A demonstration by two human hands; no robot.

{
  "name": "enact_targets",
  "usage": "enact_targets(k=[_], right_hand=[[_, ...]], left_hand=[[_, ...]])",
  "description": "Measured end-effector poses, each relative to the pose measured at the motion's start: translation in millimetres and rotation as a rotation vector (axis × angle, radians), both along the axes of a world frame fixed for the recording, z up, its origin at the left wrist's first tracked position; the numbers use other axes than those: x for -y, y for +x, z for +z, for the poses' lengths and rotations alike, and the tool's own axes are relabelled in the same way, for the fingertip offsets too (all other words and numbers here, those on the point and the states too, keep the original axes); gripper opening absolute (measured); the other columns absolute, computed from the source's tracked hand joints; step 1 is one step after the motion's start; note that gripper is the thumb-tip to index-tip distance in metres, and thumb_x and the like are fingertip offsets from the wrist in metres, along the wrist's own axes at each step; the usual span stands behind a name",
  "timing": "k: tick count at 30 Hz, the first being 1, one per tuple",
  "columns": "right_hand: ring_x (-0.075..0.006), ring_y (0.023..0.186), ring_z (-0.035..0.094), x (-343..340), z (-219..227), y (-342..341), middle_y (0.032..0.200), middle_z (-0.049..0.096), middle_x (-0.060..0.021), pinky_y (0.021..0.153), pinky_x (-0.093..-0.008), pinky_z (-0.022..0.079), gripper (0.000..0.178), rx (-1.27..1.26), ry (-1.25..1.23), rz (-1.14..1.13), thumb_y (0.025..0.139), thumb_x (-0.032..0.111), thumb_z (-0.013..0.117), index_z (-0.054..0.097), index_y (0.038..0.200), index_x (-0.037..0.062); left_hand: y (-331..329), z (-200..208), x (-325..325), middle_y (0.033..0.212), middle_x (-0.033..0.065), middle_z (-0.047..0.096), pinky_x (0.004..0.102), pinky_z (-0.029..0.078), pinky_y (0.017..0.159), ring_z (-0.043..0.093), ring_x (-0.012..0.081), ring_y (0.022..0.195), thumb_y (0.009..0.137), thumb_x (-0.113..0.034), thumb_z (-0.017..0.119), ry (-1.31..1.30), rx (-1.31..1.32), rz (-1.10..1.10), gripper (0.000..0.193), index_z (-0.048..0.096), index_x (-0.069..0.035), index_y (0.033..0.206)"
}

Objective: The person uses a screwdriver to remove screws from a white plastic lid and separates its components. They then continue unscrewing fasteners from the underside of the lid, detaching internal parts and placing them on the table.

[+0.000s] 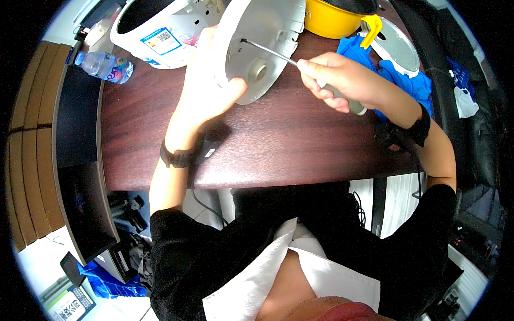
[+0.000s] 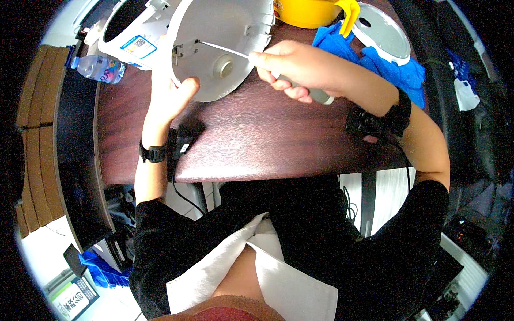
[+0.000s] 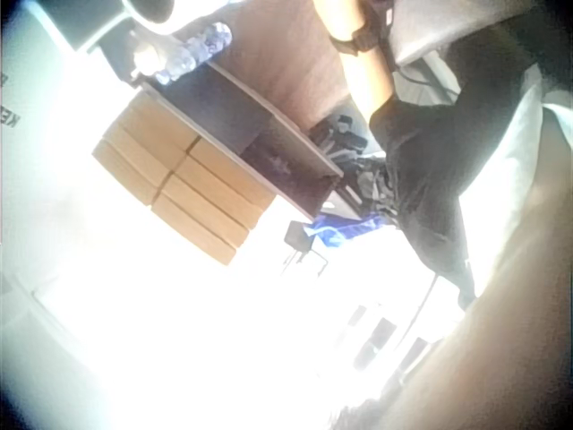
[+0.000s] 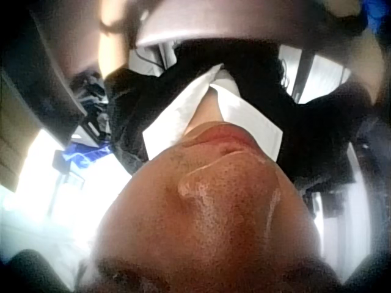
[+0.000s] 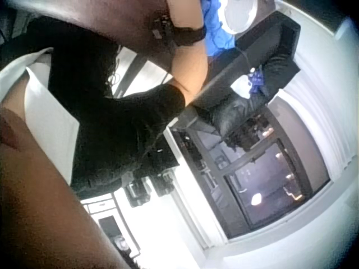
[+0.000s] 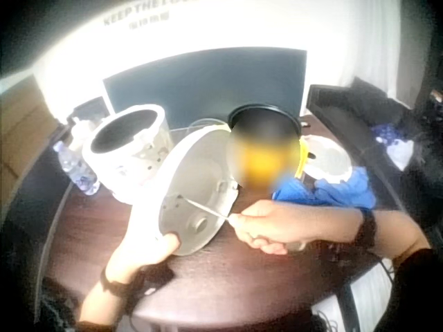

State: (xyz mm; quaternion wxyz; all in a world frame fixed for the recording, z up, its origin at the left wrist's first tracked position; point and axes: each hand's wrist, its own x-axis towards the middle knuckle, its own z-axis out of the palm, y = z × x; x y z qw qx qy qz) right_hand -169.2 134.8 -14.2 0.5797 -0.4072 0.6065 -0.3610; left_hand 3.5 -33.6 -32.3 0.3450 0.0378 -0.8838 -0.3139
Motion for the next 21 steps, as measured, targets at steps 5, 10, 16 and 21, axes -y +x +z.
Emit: enact_targets(k=[5, 10, 16, 21], right_hand=[[-0.0037, 0.035, 0.035, -0.2, -11.4, 12.6, 0.053, 0.037, 0.0034, 0.031, -0.0183, 0.031, 0.040, 0.166, 0.002, -0.029, 0.096, 0.036, 0.033, 0.040, 0.067, 0.0093], [-0.0102, 0.039, 0.043, 2.4, -5.6, 1.0, 0.052, 0.039, -0.0011, 0.036, -0.0264, 0.037, 0.041, -0.244, -0.034, 0.024, 0.094, 0.034, 0.037, 0.043, 0.066, 0.0052], [-0.0349, 0.062, 0.054, 3.7, 17.2, -12.8, 0.065, 0.055, -0.0170, 0.058, -0.0400, 0.043, 0.030, -1.437, -0.658, 0.075, 0.089, 0.028, 0.048, 0.057, 0.075, 0.0034], [-0.0252, 0.055, 0.058, 7.2, 39.8, -25.3, 0.064, 0.061, -0.0143, 0.050, -0.0324, 0.046, 0.039, -1.674, -0.734, 0.286, 0.091, 0.027, 0.043, 0.063, 0.070, 0.0000]], left_hand=[[1.3, 2.4, -1.2, 0.098, 0.0159, 0.050, 0.0360, 0.044, 0.081, 0.054, 0.0322, 0.091, 0.054, -0.011, 0.056, -0.053, -0.002, 0.021, 0.063, 0.045, 0.000, 0.115], [2.7, 6.7, -4.9, 0.097, 0.0162, 0.050, 0.0366, 0.044, 0.081, 0.054, 0.0321, 0.091, 0.055, -0.010, 0.056, -0.060, 0.014, 0.005, 0.062, 0.045, 0.001, 0.114], [1.4, 5.0, -4.8, 0.098, 0.0171, 0.051, 0.0364, 0.044, 0.081, 0.054, 0.0323, 0.090, 0.055, -0.010, 0.056, -0.089, -0.001, -0.012, 0.061, 0.045, 0.001, 0.115], [1.2, 3.6, -9.6, 0.096, 0.0170, 0.050, 0.0367, 0.044, 0.080, 0.053, 0.0321, 0.089, 0.056, -0.011, 0.055, -0.045, -0.043, -0.029, 0.059, 0.046, 0.002, 0.113]])
